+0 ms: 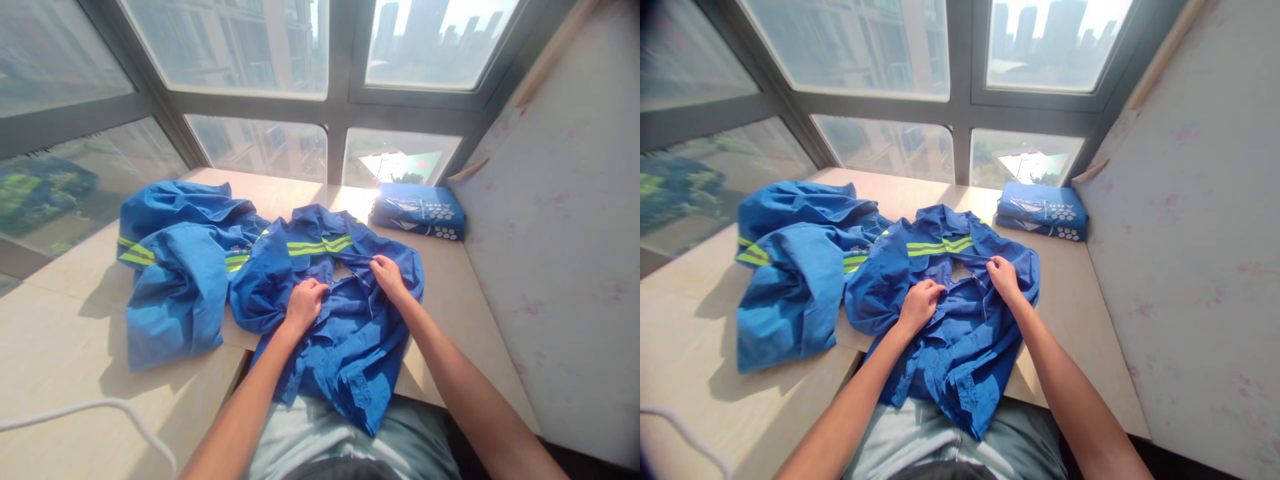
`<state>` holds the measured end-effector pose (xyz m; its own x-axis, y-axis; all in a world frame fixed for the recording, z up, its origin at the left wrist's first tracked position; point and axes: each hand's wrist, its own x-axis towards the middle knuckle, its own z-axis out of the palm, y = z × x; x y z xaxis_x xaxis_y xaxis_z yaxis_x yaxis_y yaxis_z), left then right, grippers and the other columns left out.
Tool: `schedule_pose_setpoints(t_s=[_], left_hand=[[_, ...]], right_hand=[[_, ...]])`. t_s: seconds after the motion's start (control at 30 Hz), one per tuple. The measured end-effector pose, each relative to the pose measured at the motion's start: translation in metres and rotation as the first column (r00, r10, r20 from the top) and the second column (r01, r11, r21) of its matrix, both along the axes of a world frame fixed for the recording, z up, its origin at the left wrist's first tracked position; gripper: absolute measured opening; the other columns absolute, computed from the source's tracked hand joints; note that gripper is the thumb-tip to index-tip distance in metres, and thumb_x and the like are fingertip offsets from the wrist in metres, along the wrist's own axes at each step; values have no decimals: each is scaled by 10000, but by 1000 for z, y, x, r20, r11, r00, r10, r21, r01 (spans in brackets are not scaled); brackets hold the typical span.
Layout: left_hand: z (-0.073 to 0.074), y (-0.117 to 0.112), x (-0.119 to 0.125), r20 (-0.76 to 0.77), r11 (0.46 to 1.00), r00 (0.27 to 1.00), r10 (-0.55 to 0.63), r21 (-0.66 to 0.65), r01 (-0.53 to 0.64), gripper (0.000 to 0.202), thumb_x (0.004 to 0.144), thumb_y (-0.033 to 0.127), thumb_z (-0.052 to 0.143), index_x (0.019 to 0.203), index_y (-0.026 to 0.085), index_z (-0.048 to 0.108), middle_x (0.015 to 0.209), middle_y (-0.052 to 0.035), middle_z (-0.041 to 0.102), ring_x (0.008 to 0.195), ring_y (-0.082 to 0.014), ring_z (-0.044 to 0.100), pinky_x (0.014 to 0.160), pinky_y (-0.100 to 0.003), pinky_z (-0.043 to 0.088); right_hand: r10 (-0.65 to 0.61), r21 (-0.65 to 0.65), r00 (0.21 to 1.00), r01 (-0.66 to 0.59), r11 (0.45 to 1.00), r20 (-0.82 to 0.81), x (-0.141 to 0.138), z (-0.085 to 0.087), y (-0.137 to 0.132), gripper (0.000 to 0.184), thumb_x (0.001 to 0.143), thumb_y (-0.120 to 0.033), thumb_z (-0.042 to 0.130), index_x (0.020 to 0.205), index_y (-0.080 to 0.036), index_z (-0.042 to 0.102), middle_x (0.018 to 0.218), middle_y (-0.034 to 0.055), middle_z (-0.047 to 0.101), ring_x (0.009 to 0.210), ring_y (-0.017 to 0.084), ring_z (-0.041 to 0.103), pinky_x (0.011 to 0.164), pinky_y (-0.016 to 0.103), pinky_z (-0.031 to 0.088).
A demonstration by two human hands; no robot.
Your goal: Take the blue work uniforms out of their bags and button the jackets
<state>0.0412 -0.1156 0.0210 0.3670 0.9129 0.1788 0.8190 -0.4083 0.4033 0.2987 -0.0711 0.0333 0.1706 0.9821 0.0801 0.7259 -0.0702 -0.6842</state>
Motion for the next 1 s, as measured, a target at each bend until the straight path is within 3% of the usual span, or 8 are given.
schedule_pose_setpoints(t_s=[0.1, 0.2, 0.37, 0.5, 0.7, 0.87, 1.0], left_hand=[[8, -4, -10, -65, 1000, 998, -7, -9, 6, 331, 915, 84, 516, 1092, 243, 747, 1005, -59, 688, 947, -207, 629, 842, -320, 491], [17, -5, -10, -91, 1000, 996, -5, -11, 4, 340, 878, 63, 527, 1089, 224, 740, 1004, -65, 681, 945, -206, 637, 852, -312, 509], [27, 7, 3, 4, 997, 1000, 19, 71, -19, 274, 881, 113, 553, 1081, 203, 717, 1047, -72, 683, 1004, -227, 641, 951, -350, 514], [26, 29, 20, 125, 994, 992, 28, 105, -41, 277, 871, 100, 546, 1090, 182, 695, 1084, -90, 688, 1048, -237, 641, 989, -369, 513], [13, 53, 34, 144, 981, 978, 153, 93, -168, 370, 845, 119, 591, 1208, 154, 650, 1233, -137, 672, 1162, -270, 618, 1052, -408, 482], [9, 61, 32, 112, 969, 968, 224, 79, -234, 412, 870, 235, 640, 1275, 162, 624, 1299, -133, 657, 1198, -292, 608, 1036, -411, 474], [10, 67, 32, 127, 978, 973, 193, 52, -201, 338, 904, 178, 564, 1222, 193, 680, 1221, -97, 703, 1129, -258, 645, 1010, -379, 479]], right_hand=[[-10, -36, 998, 12, 999, 54, 9, 2, -2, 261, 852, -216, 472, 899, -175, 725, 916, 73, 732, 888, 225, 658, 788, 283, 460], [31, -78, 977, -14, 997, 213, 0, 7, -8, 262, 843, -192, 535, 1015, -195, 733, 1059, 99, 716, 959, 241, 650, 792, 294, 458], [101, 99, 871, -169, 981, 481, -39, 25, -9, 307, 933, -263, 529, 1198, -194, 668, 1190, 122, 672, 1096, 263, 589, 911, 327, 447], [216, 77, 816, -303, 950, 536, -74, 30, 11, 280, 959, -273, 535, 1191, -192, 667, 1194, 129, 679, 1130, 274, 580, 960, 354, 436], [242, -74, 902, -231, 970, 358, -91, 12, 41, 316, 1000, -187, 449, 1201, -241, 687, 1184, 65, 725, 1034, 193, 677, 866, 259, 492], [287, 73, 954, -293, 953, 84, -80, -4, 42, 254, 955, -186, 547, 1110, -224, 745, 1170, 43, 754, 1088, 179, 690, 948, 245, 496], [272, 72, 962, -272, 960, 9, -68, -9, 38, 222, 937, -242, 582, 1050, -231, 773, 1077, 33, 783, 1015, 194, 722, 886, 264, 532]])
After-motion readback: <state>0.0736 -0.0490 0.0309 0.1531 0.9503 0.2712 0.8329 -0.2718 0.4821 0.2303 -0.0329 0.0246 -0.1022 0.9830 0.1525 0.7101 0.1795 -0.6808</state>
